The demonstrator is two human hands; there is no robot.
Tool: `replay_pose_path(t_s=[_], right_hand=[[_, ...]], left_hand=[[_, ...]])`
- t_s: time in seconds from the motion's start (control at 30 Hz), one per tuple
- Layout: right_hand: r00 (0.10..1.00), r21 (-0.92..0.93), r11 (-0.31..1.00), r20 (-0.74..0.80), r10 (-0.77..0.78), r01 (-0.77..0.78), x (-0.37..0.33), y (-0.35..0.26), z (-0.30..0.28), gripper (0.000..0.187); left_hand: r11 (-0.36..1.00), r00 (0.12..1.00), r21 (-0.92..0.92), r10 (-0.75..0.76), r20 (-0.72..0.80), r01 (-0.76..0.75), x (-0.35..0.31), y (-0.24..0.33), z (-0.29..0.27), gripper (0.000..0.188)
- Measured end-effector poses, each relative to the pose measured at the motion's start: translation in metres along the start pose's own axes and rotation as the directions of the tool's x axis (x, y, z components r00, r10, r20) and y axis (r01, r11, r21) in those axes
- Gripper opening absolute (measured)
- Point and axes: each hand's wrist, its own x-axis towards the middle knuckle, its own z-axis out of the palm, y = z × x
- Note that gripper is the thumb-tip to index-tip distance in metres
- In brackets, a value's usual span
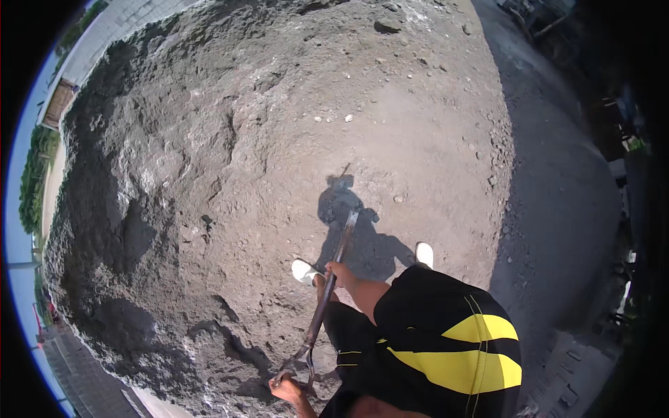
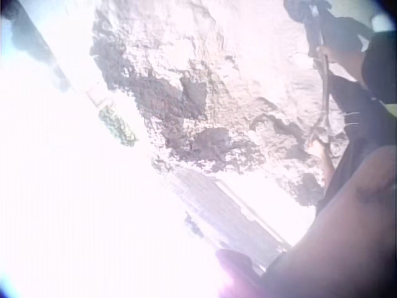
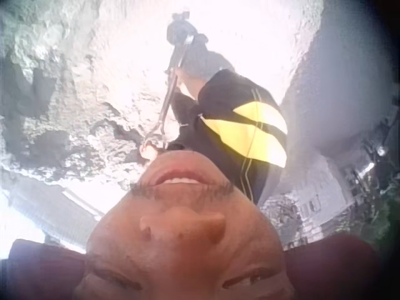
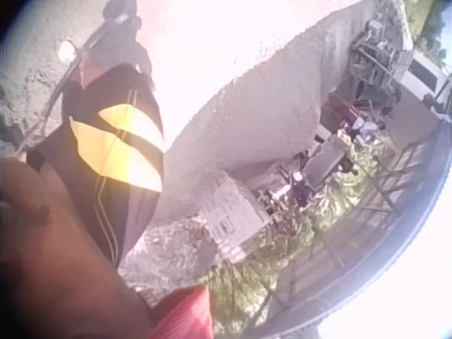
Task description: The person uses a long-handled screed tool to level and smooth a large pile of wet concrete on the ground. The person repeatedly drags and pushes the tool across the surface to flatten it.
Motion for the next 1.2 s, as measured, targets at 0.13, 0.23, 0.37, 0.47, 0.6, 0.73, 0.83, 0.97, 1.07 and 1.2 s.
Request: replay_pose_path(t_s=[0.13, 0.23, 0.37, 0.47, 0.6, 0.73, 0.83, 0.97, 1.07, 1.2], right_hand=[[0.877, 0.136, 0.874, -0.197, -0.438, 0.467, -0.102, -0.133, -0.079, 0.01], [0.654, 0.298, 0.59, -0.21, -0.727, 0.751, -0.2, -0.262, -0.158, 0.012], [0.327, 0.179, 0.274, -0.566, -0.757, 0.945, -0.411, -0.454, -0.328, 0.021], [0.17, 0.392, -0.105, -0.605, -0.778, 0.914, -0.572, -0.506, -0.443, 0.02], [0.431, 0.493, 0.206, -0.4, -0.809, 0.845, -0.638, -0.513, -0.492, 0.029], [0.526, 0.659, 0.142, -0.431, -0.733, 0.738, -0.534, -0.463, -0.533, 0.039], [0.641, 0.615, 0.276, -0.515, -0.569, 0.739, -0.404, -0.436, -0.466, 0.033], [0.873, 0.3, 0.848, -0.371, -0.317, 0.436, -0.192, -0.371, -0.354, 0.039], [0.963, 0.059, 0.967, -0.12, -0.241, 0.249, -0.159, -0.285, -0.208, 0.028], [0.957, -0.318, 0.945, 0.247, 0.154, -0.07, -0.108, -0.126, -0.143, 0.011]], left_hand=[[0.967, 0.878, 0.102, -0.254, 0.405, 0.233, -0.042, 0.05, 0.069, 0.021], [0.995, 0.893, -0.09, 0.088, 0.441, -0.054, -0.081, 0.083, 0.194, 0.019], [0.872, 0.386, -0.447, 0.35, 0.854, 0.198, -0.268, 0.32, 0.316, 0.028], [0.801, -0.362, -0.305, 0.525, 0.77, 0.514, -0.46, 0.507, 0.213, 0.071], [0.785, -0.745, -0.424, 0.593, 0.306, 0.451, -0.547, 0.578, 0.12, 0.067], [0.724, -0.883, -0.679, 0.391, 0.258, 0.123, -0.528, 0.525, 0.124, 0.057], [0.74, -0.707, -0.652, 0.37, 0.603, -0.169, -0.459, 0.473, 0.174, 0.049], [0.927, -0.153, -0.321, 0.352, 0.923, 0.196, -0.329, 0.428, 0.163, 0.045], [0.826, 0.34, -0.408, 0.282, 0.897, 0.39, -0.263, 0.387, 0.087, 0.046], [0.746, 0.642, -0.555, 0.226, 0.732, 0.37, -0.276, 0.361, -0.029, 0.052]])
